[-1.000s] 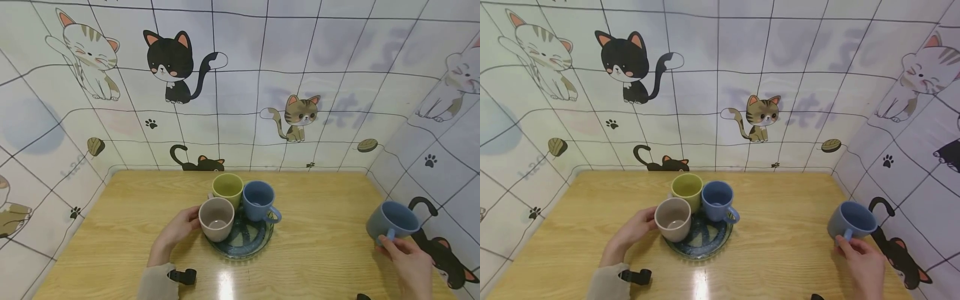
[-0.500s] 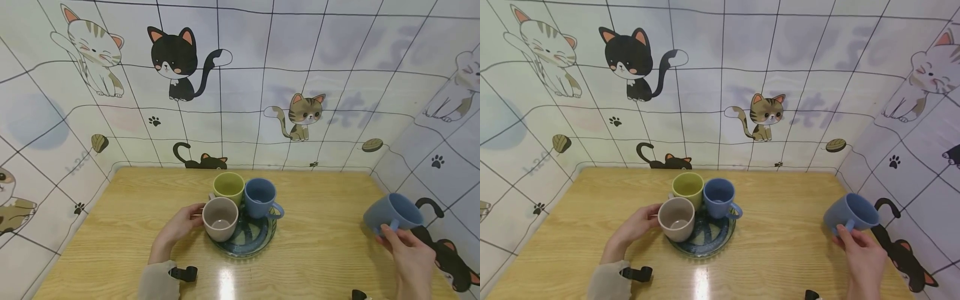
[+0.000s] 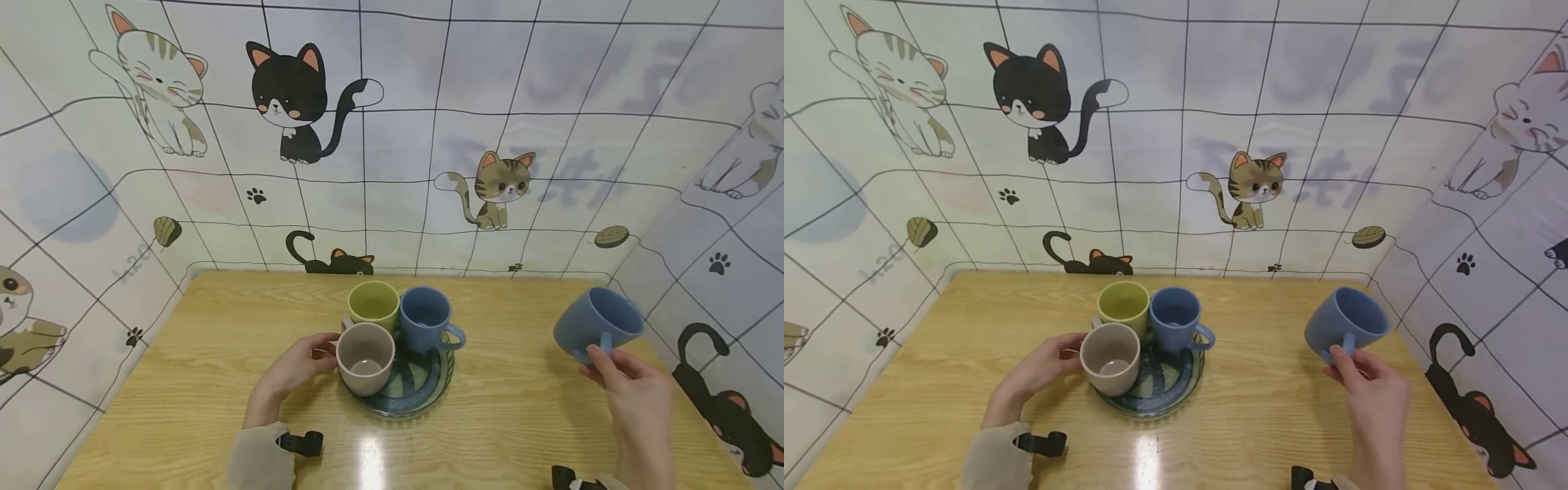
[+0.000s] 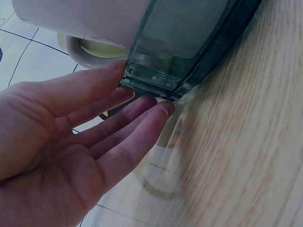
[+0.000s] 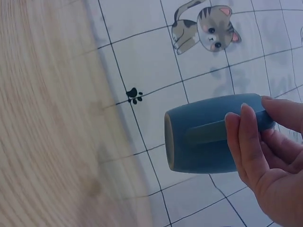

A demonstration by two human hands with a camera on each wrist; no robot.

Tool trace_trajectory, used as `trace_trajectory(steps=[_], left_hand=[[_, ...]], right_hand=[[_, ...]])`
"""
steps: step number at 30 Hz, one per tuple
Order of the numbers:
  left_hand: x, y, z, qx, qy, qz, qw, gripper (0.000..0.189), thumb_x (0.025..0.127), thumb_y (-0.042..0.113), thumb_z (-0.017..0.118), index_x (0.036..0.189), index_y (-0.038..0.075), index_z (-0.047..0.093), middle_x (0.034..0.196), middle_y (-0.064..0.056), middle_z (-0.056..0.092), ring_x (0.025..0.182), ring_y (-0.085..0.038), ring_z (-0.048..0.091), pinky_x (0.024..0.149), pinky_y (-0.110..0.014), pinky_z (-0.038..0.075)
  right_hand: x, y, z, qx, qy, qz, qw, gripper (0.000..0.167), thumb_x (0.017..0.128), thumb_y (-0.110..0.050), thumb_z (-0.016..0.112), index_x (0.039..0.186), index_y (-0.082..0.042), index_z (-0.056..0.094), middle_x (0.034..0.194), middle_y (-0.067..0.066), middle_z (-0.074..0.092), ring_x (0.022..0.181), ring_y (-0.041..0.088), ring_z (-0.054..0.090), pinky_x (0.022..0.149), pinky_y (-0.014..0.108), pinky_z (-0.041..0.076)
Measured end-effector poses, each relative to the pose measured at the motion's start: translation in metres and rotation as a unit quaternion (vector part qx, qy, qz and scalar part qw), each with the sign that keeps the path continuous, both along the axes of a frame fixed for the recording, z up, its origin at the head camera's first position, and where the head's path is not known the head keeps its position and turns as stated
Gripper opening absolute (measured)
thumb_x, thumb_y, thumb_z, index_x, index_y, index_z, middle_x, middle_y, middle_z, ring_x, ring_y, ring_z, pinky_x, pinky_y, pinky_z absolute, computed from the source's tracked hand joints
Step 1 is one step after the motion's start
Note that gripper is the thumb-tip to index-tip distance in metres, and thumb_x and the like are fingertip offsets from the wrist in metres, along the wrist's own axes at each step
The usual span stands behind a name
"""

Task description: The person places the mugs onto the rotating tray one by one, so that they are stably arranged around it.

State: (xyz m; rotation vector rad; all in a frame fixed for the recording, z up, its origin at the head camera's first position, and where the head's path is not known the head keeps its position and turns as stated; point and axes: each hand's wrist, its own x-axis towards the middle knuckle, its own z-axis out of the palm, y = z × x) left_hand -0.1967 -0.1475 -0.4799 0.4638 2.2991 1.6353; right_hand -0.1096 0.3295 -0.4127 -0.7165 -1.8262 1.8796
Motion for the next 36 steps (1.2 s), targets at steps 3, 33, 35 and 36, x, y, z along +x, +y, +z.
trace_trajectory(steps=[3, 33, 35, 36], left_hand=[[-0.002, 0.0, -0.001, -0.001, 0.002, -0.008, 1.0, 0.047, 0.09, 0.0, 0.063, 0.135, -0.008, 0.05, 0.11, -0.016, 0.063, 0.104, -0.029, 0.061, 0.086, -0.038, 0.052], [-0.003, -0.003, -0.008, 0.052, -0.022, -0.066, 0.9962, 0.062, 0.094, 0.006, 0.063, 0.147, -0.007, 0.033, 0.146, -0.027, 0.039, 0.128, -0.042, 0.046, 0.097, -0.04, 0.048], [-0.003, -0.004, -0.009, 0.058, -0.025, -0.076, 0.9951, 0.065, 0.093, 0.005, 0.064, 0.148, -0.008, 0.031, 0.149, -0.027, 0.036, 0.13, -0.042, 0.043, 0.099, -0.042, 0.046], [-0.003, -0.004, -0.009, 0.056, -0.025, -0.078, 0.9951, 0.067, 0.093, 0.005, 0.065, 0.148, -0.008, 0.03, 0.149, -0.028, 0.035, 0.131, -0.043, 0.043, 0.1, -0.042, 0.045]], right_hand=[[0.0, -0.008, 0.004, 0.027, -0.005, 0.017, 0.9995, 0.017, 0.082, -0.015, 0.08, 0.095, -0.006, 0.074, 0.081, -0.008, 0.071, 0.065, 0.012, 0.071, 0.083, 0.019, 0.052], [0.015, -0.103, 0.007, 0.157, -0.007, 0.158, 0.9749, 0.033, 0.09, -0.024, 0.073, 0.106, 0.004, 0.071, 0.096, 0.013, 0.073, 0.077, 0.019, 0.071, 0.08, 0.02, 0.051], [0.018, -0.11, 0.006, 0.155, -0.005, 0.155, 0.9756, 0.032, 0.09, -0.024, 0.073, 0.105, 0.004, 0.071, 0.095, 0.012, 0.073, 0.076, 0.019, 0.071, 0.077, 0.018, 0.052], [0.02, -0.114, 0.006, 0.156, -0.004, 0.153, 0.9758, 0.031, 0.089, -0.024, 0.073, 0.104, 0.003, 0.071, 0.094, 0.012, 0.073, 0.076, 0.019, 0.071, 0.076, 0.018, 0.052]])
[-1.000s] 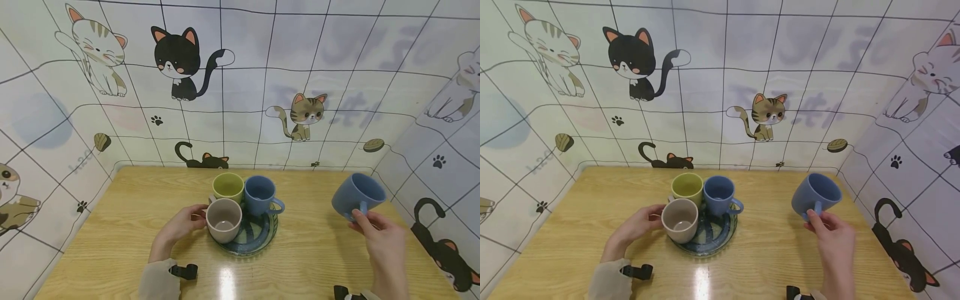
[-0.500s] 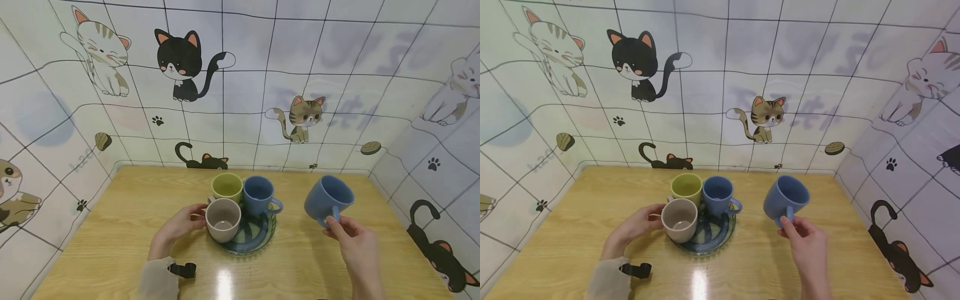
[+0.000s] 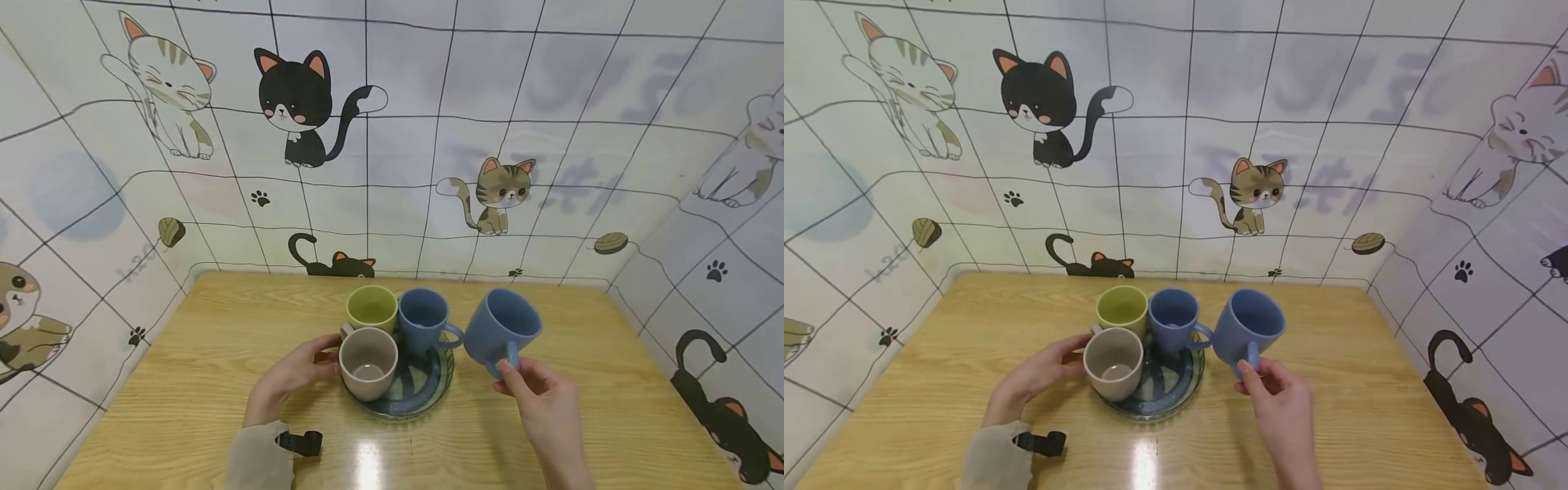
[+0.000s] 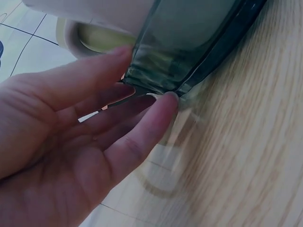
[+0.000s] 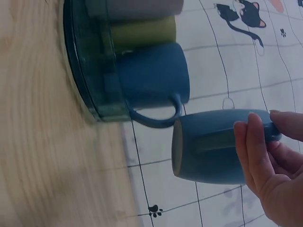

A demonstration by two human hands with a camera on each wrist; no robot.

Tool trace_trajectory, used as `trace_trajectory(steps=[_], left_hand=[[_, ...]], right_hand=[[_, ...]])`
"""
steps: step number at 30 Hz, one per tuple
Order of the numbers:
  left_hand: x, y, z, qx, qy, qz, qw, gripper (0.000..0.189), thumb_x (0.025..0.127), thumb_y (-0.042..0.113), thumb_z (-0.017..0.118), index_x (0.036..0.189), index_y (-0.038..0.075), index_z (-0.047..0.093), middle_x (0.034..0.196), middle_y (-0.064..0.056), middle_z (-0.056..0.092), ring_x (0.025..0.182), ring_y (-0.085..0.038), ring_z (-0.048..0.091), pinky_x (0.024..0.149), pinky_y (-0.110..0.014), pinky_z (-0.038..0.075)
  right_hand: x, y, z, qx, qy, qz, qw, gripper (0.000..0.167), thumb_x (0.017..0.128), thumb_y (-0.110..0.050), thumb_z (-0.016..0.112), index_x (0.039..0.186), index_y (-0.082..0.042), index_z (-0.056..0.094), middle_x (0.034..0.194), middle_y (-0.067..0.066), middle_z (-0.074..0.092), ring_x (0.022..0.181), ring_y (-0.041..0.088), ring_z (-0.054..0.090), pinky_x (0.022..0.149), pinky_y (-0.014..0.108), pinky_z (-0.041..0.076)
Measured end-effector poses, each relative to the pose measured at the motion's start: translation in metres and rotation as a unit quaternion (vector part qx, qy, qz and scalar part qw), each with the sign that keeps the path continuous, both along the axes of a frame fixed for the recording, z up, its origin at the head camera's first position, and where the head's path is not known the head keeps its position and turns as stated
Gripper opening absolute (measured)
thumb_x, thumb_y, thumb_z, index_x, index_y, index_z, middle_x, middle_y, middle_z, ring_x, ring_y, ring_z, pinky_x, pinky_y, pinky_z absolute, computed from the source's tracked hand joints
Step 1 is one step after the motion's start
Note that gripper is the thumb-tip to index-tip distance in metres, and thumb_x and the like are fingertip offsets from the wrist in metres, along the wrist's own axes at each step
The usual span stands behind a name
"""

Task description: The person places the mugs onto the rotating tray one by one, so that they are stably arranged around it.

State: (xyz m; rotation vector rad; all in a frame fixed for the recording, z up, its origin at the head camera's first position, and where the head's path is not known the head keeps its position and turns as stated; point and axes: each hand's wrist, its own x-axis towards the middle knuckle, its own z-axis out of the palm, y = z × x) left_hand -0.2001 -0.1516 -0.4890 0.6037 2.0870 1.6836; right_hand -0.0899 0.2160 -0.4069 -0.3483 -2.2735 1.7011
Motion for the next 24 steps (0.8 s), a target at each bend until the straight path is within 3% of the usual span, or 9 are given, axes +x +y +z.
trace_trajectory(steps=[7, 16, 24], left_hand=[[0.001, 0.001, 0.002, -0.021, 0.006, -0.003, 0.9998, 0.076, 0.089, 0.008, 0.071, 0.15, -0.007, 0.028, 0.147, -0.027, 0.037, 0.13, -0.043, 0.043, 0.102, -0.046, 0.042], [0.002, 0.002, 0.007, -0.025, -0.015, 0.005, 0.9995, 0.078, 0.086, 0.007, 0.074, 0.15, -0.002, 0.03, 0.139, -0.025, 0.048, 0.123, -0.04, 0.05, 0.09, -0.04, 0.051], [0.002, 0.003, 0.009, -0.046, -0.025, 0.011, 0.9986, 0.086, 0.084, 0.01, 0.077, 0.153, 0.003, 0.026, 0.137, -0.028, 0.048, 0.112, -0.034, 0.059, 0.077, -0.038, 0.054]], right_hand=[[0.009, -0.021, -0.001, -0.01, 0.017, -0.006, 0.9998, 0.022, 0.089, -0.017, 0.074, 0.1, 0.001, 0.073, 0.087, 0.012, 0.072, 0.073, 0.022, 0.071, 0.073, 0.023, 0.055], [0.009, -0.048, -0.01, -0.011, 0.039, 0.004, 0.9992, 0.016, 0.089, -0.014, 0.074, 0.096, -0.001, 0.073, 0.081, 0.011, 0.071, 0.069, 0.019, 0.07, 0.067, 0.024, 0.053], [0.011, -0.067, -0.022, -0.007, 0.024, 0.005, 0.9997, 0.011, 0.088, -0.011, 0.075, 0.093, -0.002, 0.073, 0.081, 0.012, 0.07, 0.068, 0.022, 0.07, 0.059, 0.024, 0.051]])
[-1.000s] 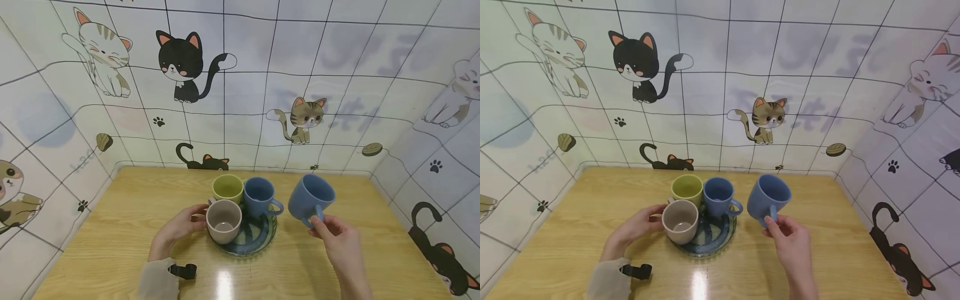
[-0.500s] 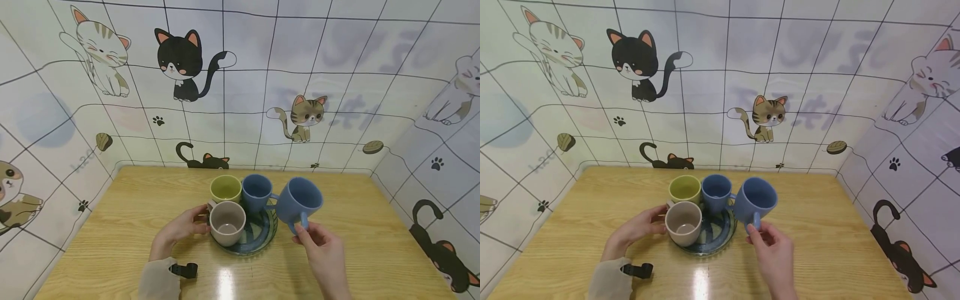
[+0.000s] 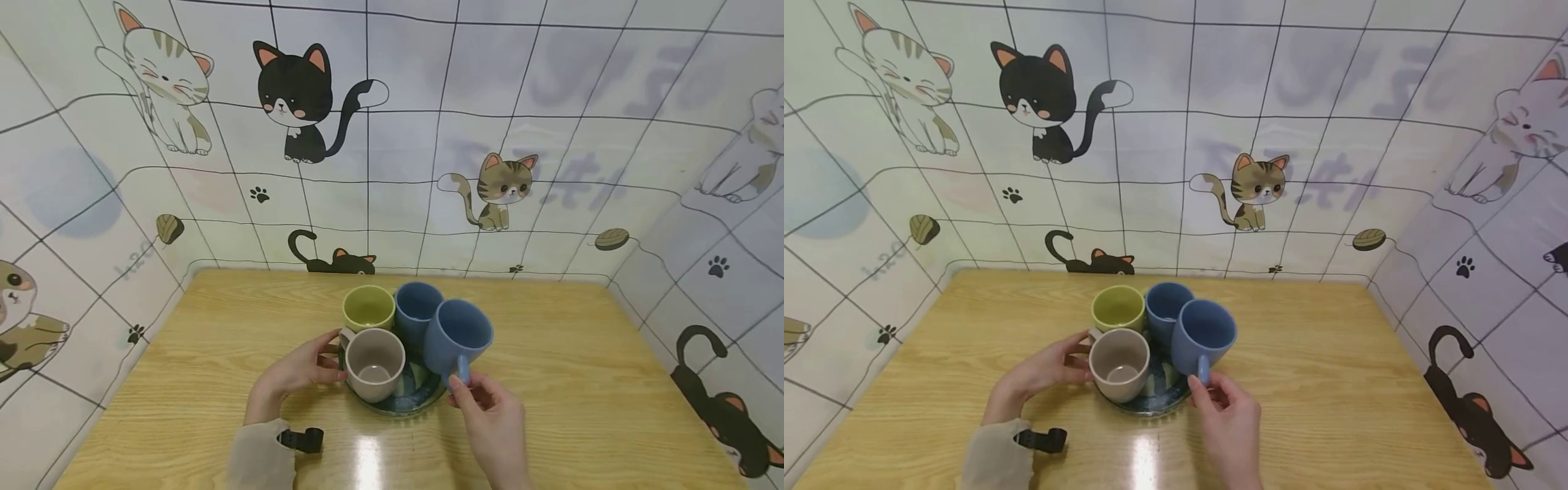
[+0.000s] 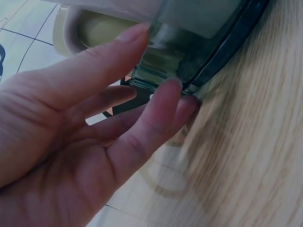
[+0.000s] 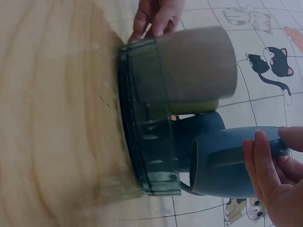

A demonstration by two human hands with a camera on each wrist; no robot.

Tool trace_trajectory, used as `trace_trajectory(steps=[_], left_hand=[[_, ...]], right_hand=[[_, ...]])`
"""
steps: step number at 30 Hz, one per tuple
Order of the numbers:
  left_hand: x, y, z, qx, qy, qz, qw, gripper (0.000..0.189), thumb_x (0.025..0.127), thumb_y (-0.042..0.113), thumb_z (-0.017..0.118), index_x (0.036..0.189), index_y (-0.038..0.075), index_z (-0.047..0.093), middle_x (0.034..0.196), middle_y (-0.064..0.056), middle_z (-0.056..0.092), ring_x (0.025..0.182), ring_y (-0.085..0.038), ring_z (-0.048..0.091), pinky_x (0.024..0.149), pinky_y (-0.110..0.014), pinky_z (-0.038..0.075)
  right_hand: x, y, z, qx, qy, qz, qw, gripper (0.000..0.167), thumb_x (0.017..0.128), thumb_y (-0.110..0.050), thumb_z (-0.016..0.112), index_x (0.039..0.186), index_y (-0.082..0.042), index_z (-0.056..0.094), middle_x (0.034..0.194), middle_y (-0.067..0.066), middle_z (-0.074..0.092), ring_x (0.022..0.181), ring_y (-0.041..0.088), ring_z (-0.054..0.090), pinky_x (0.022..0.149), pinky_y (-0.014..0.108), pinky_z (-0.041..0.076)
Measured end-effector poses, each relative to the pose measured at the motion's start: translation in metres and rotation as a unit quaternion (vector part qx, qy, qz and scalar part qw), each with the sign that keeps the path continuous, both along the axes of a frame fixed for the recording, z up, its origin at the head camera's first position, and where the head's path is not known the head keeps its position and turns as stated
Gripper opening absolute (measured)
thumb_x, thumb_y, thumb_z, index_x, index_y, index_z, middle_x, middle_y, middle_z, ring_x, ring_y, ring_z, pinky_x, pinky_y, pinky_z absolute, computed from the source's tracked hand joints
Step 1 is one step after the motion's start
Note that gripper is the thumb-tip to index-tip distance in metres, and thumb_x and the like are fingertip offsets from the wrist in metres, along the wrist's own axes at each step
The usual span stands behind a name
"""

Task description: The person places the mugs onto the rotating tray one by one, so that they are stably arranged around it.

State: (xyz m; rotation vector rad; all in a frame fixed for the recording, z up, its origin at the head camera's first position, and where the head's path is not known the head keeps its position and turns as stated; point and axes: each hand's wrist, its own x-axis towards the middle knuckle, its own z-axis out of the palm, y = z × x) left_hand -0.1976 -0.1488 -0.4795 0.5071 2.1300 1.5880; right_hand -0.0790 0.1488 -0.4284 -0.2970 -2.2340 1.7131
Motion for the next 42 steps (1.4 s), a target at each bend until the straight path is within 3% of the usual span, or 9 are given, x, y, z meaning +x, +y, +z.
trace_trajectory(steps=[10, 24, 30, 42], left_hand=[[0.002, 0.002, 0.0, -0.005, -0.008, 0.003, 1.0, 0.087, 0.082, 0.008, 0.079, 0.153, 0.004, 0.027, 0.131, -0.026, 0.051, 0.101, -0.029, 0.063, 0.077, -0.037, 0.054], [0.003, -0.001, 0.002, -0.006, -0.019, 0.006, 0.9998, 0.091, 0.081, 0.006, 0.079, 0.152, -0.004, 0.022, 0.124, -0.026, 0.052, 0.099, -0.029, 0.065, 0.082, -0.038, 0.055], [0.004, 0.0, 0.003, -0.006, -0.024, 0.004, 0.9997, 0.091, 0.082, 0.005, 0.078, 0.151, -0.007, 0.021, 0.121, -0.024, 0.054, 0.098, -0.029, 0.066, 0.082, -0.039, 0.055], [0.003, -0.001, 0.002, -0.03, -0.006, 0.012, 0.9995, 0.085, 0.081, 0.007, 0.079, 0.149, -0.004, 0.03, 0.119, -0.021, 0.056, 0.097, -0.027, 0.065, 0.086, -0.04, 0.052]], right_hand=[[0.0, -0.015, -0.014, -0.006, 0.01, -0.005, 0.9999, 0.012, 0.086, -0.01, 0.076, 0.091, 0.0, 0.072, 0.079, 0.01, 0.069, 0.063, 0.015, 0.067, 0.051, 0.021, 0.044], [-0.006, -0.03, -0.032, -0.001, 0.004, -0.004, 1.0, 0.007, 0.084, -0.005, 0.077, 0.087, -0.001, 0.073, 0.075, 0.009, 0.069, 0.063, 0.026, 0.068, 0.05, 0.022, 0.049], [-0.007, -0.032, -0.035, 0.007, -0.009, -0.012, 0.9999, 0.008, 0.084, -0.007, 0.078, 0.087, -0.001, 0.073, 0.074, 0.005, 0.069, 0.064, 0.026, 0.068, 0.05, 0.022, 0.048], [-0.009, -0.034, -0.035, -0.009, -0.034, 0.008, 0.9994, 0.014, 0.081, -0.01, 0.081, 0.085, 0.0, 0.072, 0.07, 0.006, 0.069, 0.062, 0.014, 0.066, 0.055, 0.022, 0.051]])
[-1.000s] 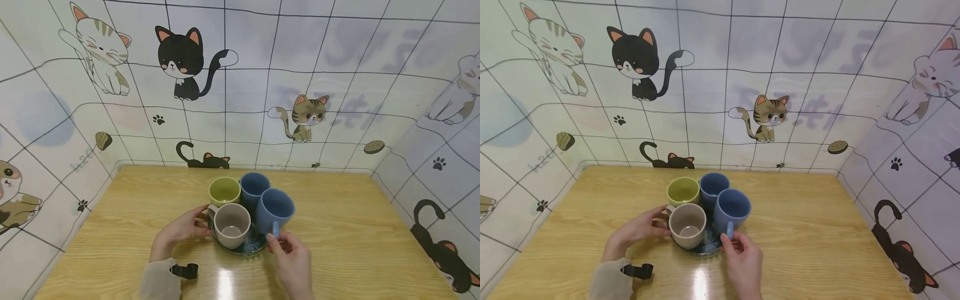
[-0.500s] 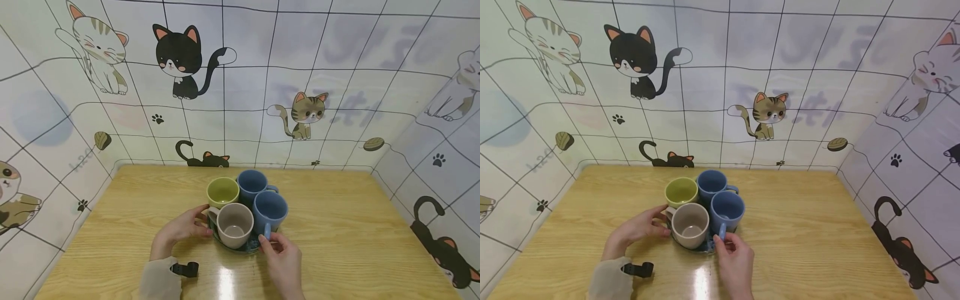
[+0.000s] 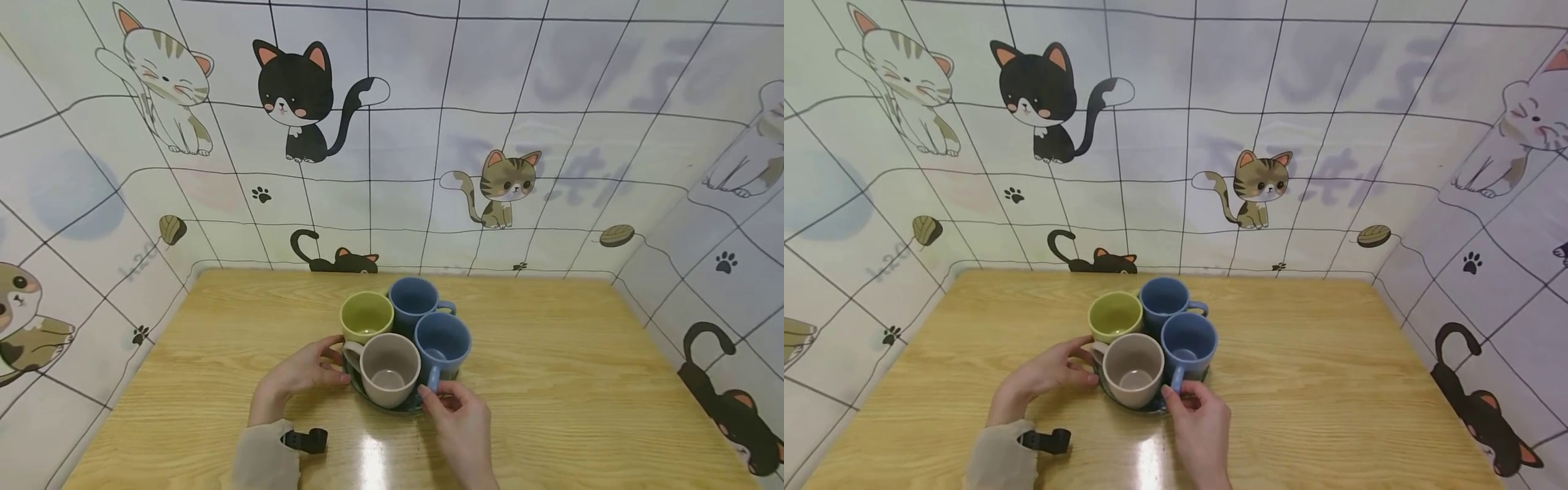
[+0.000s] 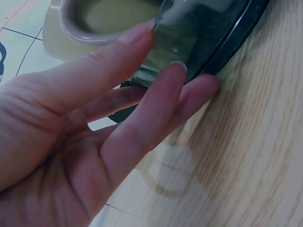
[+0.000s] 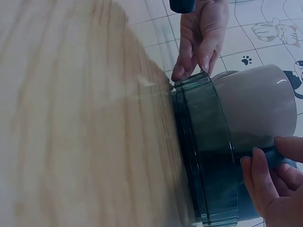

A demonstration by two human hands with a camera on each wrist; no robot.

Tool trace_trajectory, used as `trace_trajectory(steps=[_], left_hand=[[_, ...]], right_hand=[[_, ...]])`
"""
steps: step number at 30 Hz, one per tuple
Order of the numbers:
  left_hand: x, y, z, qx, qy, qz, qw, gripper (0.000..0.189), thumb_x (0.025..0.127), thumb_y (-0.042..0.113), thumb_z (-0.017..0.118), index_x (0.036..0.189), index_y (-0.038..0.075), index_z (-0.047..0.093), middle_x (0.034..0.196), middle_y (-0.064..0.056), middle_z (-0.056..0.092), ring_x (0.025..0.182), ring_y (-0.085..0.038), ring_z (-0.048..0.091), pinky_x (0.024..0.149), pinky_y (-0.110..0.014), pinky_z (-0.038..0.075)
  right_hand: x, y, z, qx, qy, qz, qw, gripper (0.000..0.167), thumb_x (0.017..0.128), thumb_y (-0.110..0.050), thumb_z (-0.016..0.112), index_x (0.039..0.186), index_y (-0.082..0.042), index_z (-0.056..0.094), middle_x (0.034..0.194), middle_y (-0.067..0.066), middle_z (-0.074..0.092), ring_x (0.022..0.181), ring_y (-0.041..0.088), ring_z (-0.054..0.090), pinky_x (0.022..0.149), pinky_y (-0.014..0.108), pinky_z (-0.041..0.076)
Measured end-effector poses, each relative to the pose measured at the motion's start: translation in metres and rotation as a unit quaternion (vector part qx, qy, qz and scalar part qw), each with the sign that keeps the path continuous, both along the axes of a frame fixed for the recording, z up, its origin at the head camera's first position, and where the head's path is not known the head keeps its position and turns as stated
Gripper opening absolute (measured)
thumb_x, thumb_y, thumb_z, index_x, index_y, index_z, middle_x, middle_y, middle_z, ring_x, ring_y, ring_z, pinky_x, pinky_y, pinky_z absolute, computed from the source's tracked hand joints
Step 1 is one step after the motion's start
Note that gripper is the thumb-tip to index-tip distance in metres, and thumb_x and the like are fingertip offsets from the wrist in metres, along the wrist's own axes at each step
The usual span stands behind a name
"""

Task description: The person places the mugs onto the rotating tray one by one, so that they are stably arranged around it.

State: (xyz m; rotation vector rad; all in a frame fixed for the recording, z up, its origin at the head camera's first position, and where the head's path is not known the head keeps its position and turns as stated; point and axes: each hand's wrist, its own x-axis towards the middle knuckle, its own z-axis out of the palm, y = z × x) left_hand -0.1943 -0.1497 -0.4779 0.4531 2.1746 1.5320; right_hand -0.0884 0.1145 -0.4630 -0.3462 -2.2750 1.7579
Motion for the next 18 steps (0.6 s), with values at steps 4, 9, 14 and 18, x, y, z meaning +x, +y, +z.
trace_trajectory(steps=[4, 9, 14, 18], left_hand=[[0.0027, -0.0007, -0.0012, 0.007, -0.007, 0.001, 0.9999, 0.083, 0.081, 0.006, 0.079, 0.148, -0.004, 0.032, 0.122, -0.022, 0.056, 0.097, -0.027, 0.065, 0.086, -0.039, 0.052], [0.002, -0.0005, -0.003, 0.007, -0.011, 0.006, 0.9999, 0.083, 0.081, 0.006, 0.079, 0.148, -0.004, 0.032, 0.122, -0.022, 0.055, 0.096, -0.026, 0.065, 0.085, -0.039, 0.052], [0.0001, 0.0003, -0.0054, 0.011, -0.007, 0.007, 0.9999, 0.082, 0.081, 0.005, 0.079, 0.148, -0.004, 0.032, 0.12, -0.021, 0.056, 0.095, -0.026, 0.065, 0.086, -0.04, 0.052], [0.0006, -0.0007, -0.0072, 0.007, -0.009, 0.01, 0.9999, 0.082, 0.081, 0.005, 0.079, 0.148, -0.004, 0.032, 0.121, -0.02, 0.056, 0.097, -0.027, 0.065, 0.086, -0.04, 0.052]], right_hand=[[0.0016, -0.0008, -0.0012, -0.013, -0.018, 0.002, 0.9998, 0.015, 0.08, -0.01, 0.081, 0.085, 0.001, 0.072, 0.07, 0.007, 0.069, 0.062, 0.014, 0.066, 0.056, 0.022, 0.051], [-0.0015, 0.0003, -0.0028, -0.011, -0.025, 0.007, 0.9996, 0.017, 0.08, -0.012, 0.082, 0.086, 0.0, 0.072, 0.07, 0.007, 0.069, 0.063, 0.015, 0.067, 0.056, 0.022, 0.051], [-0.0057, 0.0016, -0.0059, -0.008, -0.029, 0.013, 0.9995, 0.018, 0.079, -0.012, 0.083, 0.087, 0.0, 0.072, 0.072, 0.007, 0.069, 0.063, 0.019, 0.067, 0.053, 0.022, 0.049], [-0.0075, 0.0014, -0.0085, -0.012, -0.035, 0.029, 0.9989, 0.02, 0.078, -0.013, 0.083, 0.088, 0.0, 0.072, 0.074, 0.008, 0.069, 0.064, 0.019, 0.067, 0.054, 0.022, 0.05]])
